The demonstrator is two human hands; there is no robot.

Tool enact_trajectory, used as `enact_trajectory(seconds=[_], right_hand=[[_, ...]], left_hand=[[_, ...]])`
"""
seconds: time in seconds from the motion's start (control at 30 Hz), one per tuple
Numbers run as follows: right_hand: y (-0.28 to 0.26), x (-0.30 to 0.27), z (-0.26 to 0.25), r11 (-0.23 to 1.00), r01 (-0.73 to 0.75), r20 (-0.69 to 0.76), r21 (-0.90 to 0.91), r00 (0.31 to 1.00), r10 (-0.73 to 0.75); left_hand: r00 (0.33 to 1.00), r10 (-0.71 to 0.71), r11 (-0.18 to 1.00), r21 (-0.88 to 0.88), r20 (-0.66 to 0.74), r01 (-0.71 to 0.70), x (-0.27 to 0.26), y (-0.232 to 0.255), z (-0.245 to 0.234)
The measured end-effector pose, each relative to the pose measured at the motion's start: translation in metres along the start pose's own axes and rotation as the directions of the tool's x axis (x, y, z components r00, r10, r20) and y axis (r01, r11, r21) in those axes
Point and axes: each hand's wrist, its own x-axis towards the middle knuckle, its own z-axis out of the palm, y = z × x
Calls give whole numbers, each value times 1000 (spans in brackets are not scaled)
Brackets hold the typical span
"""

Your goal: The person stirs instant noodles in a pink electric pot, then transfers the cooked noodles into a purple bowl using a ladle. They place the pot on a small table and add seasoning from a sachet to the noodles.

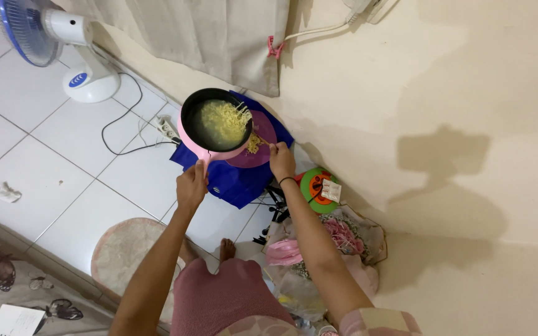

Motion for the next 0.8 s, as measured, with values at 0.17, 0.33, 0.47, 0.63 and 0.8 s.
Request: enact_trajectory(seconds=[0.17, 0.33, 0.47, 0.63, 0.8], right_hand=[[39, 54, 32, 939, -99, 64, 329, 995, 83], [30, 57, 9, 862, -196, 110, 468, 980, 163], [-1, 47, -37, 753, -272, 245, 599, 958, 151], [-10, 51, -64, 811, -231, 249, 537, 962, 109], [-31, 36, -90, 810, -237, 256, 537, 960, 111]], left_hand=[[1000, -9, 1000, 9, 5, 9, -9, -1, -13], [1000, -21, 999, 28, 17, 20, -12, -2, -20], [1000, -19, 998, 58, 23, 18, -10, 2, -21], [999, -28, 998, 59, 24, 26, -4, -1, -20], [1000, -21, 999, 46, -8, 21, 3, -6, -16]])
